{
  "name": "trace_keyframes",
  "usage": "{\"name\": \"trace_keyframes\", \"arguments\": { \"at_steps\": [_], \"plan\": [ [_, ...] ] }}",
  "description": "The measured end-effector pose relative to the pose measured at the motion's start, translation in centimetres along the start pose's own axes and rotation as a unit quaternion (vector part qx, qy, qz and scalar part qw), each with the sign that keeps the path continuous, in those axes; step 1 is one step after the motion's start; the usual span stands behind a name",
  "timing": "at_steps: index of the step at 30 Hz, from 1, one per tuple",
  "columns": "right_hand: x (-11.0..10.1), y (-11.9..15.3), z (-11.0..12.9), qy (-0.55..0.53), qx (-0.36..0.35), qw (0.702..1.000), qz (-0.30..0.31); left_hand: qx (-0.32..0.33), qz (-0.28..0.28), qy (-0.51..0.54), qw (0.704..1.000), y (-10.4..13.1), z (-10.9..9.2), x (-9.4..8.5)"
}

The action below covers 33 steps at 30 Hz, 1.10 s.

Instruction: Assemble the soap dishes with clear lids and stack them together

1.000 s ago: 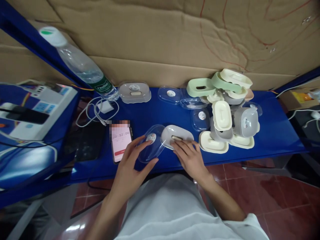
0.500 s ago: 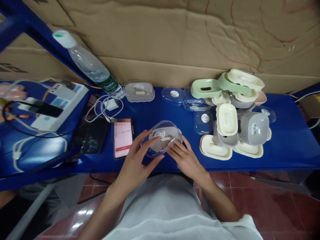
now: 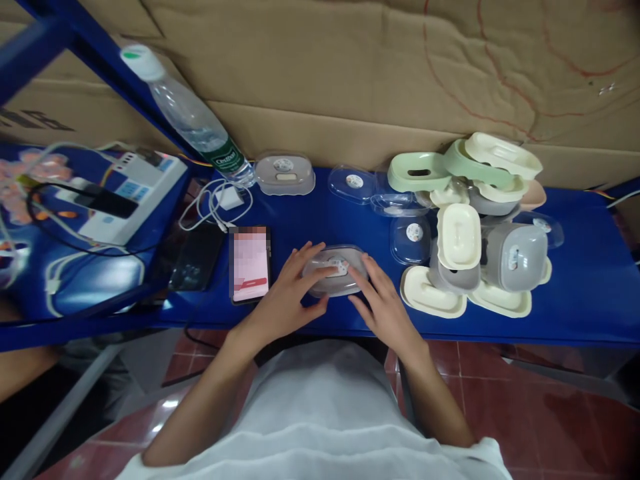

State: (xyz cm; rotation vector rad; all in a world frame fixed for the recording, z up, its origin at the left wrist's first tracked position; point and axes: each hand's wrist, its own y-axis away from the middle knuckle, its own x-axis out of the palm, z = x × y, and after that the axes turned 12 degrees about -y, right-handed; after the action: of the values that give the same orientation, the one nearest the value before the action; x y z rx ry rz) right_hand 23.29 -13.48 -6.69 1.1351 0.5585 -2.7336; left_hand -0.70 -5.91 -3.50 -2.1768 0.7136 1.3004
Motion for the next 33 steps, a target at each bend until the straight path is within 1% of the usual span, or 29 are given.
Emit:
{"name": "trace_keyframes", "arguments": {
  "at_steps": [3, 5, 11, 14, 17, 19, 21, 23, 25, 27, 29, 31, 33],
  "plan": [
    [0.3, -0.1, -0.3, 0.013, -0.018, 0.999, -0.024, -0.020, 0.010, 0.007, 1.000, 0.4, 0.1, -0.1],
    [0.3, 0.0, -0.5, 0.028, -0.027, 0.999, -0.035, -0.020, 0.005, 0.004, 1.000, 0.7, 0.2, 0.1],
    [0.3, -0.6, -0.5, 0.039, -0.007, 0.999, -0.015, -0.001, -0.006, -0.023, 1.000, 0.4, 0.9, 0.8],
    [0.7, -1.7, -0.5, 0.062, -0.004, 0.998, -0.012, 0.000, -0.010, -0.048, 0.999, -0.5, 1.9, 0.5],
    [0.5, -3.7, -0.6, 0.092, -0.012, 0.996, 0.019, 0.007, 0.011, -0.072, 0.997, -2.0, 3.8, -0.7],
    [-0.1, -5.5, -0.6, 0.111, -0.017, 0.992, 0.048, 0.015, 0.037, -0.078, 0.996, -3.2, 5.3, -1.7],
    [-1.1, -7.7, -0.7, 0.117, -0.020, 0.990, 0.078, 0.006, 0.064, -0.087, 0.994, -4.6, 6.5, -2.6],
    [-2.0, -10.3, -1.0, 0.110, -0.025, 0.989, 0.099, -0.019, 0.085, -0.103, 0.991, -5.7, 7.0, -3.3],
    [-2.6, -13.3, -1.7, 0.129, -0.020, 0.988, 0.081, -0.044, 0.099, -0.121, 0.987, -6.4, 6.9, -3.7],
    [-2.4, -16.3, -2.7, 0.186, 0.003, 0.982, 0.044, -0.061, 0.112, -0.136, 0.982, -6.6, 6.5, -4.2],
    [-1.6, -18.6, -3.6, 0.245, 0.035, 0.968, 0.035, -0.078, 0.123, -0.145, 0.979, -6.5, 6.3, -4.6],
    [-0.7, -19.5, -4.3, 0.272, 0.048, 0.959, 0.056, -0.096, 0.125, -0.144, 0.977, -6.1, 6.7, -5.0],
    [0.1, -18.6, -4.5, 0.275, 0.028, 0.959, 0.071, -0.106, 0.112, -0.138, 0.978, -5.7, 7.4, -5.3]
  ]
}}
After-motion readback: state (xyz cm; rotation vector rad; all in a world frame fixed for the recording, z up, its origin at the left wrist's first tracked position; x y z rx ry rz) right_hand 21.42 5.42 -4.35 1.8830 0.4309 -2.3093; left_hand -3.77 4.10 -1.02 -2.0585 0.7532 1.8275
